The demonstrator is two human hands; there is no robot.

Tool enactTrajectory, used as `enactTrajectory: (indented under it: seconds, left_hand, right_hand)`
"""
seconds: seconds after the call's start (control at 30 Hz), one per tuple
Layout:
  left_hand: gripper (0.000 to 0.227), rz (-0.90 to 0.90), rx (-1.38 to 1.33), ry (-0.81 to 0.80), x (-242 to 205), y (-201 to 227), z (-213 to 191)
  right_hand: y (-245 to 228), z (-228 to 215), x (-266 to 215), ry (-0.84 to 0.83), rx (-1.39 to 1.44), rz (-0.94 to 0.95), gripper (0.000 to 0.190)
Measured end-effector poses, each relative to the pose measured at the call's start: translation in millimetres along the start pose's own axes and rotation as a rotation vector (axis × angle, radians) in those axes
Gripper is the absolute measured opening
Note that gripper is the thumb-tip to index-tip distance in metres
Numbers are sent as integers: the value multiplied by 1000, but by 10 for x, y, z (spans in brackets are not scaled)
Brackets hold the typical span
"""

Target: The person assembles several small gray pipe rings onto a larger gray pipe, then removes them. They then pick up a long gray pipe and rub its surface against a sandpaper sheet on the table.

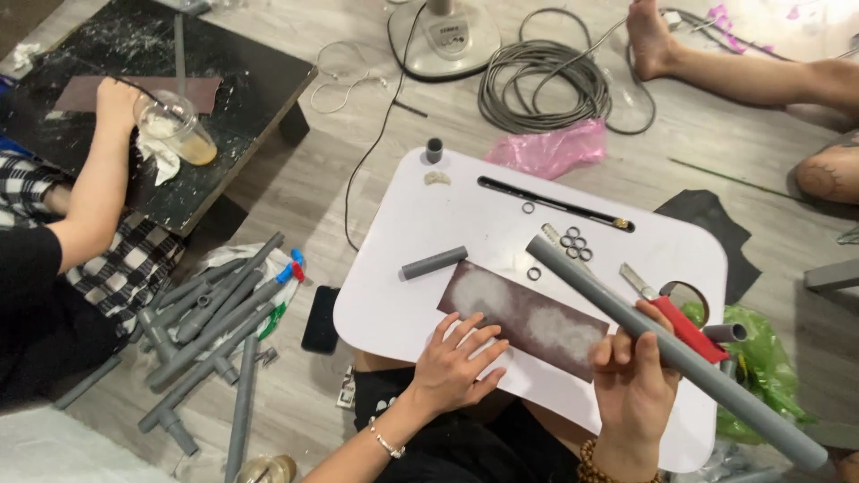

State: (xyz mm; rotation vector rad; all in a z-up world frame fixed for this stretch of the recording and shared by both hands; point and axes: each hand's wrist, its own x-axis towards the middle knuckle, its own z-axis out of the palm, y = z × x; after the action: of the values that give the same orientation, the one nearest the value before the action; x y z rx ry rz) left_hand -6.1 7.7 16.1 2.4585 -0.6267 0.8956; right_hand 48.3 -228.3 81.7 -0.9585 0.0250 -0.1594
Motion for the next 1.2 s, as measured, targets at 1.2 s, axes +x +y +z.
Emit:
enactTrajectory:
  seconds: [1.2]
  left_hand:
    - [40,-34,4,-142,-53,6,70]
  right_hand:
    - [299,118,-58,-377,149,298,51]
